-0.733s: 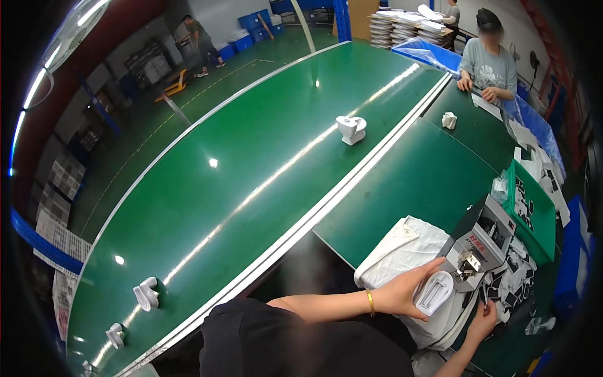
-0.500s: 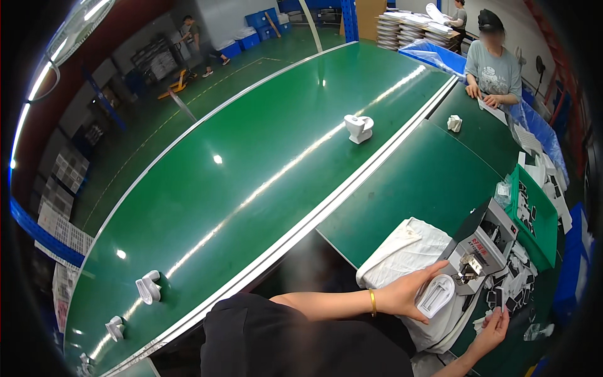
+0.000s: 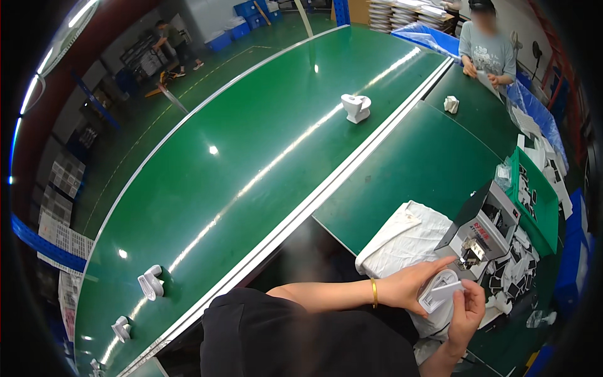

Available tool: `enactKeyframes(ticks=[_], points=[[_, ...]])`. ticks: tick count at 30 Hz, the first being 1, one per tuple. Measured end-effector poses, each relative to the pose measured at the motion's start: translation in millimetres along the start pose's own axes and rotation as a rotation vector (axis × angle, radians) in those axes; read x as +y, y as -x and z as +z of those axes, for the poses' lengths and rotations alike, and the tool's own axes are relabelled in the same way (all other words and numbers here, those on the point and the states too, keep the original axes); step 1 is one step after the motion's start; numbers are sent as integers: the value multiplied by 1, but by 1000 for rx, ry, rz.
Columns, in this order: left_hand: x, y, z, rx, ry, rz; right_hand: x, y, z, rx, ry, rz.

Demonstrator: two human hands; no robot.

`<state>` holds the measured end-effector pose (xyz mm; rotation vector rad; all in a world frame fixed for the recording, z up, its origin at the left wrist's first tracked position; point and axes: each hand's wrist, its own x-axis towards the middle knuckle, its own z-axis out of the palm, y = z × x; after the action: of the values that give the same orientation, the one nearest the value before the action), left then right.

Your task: Assembling small electronic components using a screw machine and an electric screwdriver.

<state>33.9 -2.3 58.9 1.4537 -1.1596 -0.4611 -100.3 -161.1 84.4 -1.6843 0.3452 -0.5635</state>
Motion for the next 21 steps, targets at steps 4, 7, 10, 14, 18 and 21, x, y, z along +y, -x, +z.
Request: enactKeyframes(ticks=[4,7,10,14,18,21], points=[[0,0,2,-5,43,43,-7,1,-2,-184,327,-136],[-7,-3,5,-11,-73,127,-12,9,11,43,72,149],[-8,-4,-9,-8,-117,38,-11,-8,11,8,38,82],[-12,-9,-15,3,6,12,-18,-19,14,2,-61,64],[-1,-20,-6,-9,64,45,-15,-10,9,-21,-40,96],[2,-17,-3,-21,-33,87,-23,-4,5,-47,79,115]])
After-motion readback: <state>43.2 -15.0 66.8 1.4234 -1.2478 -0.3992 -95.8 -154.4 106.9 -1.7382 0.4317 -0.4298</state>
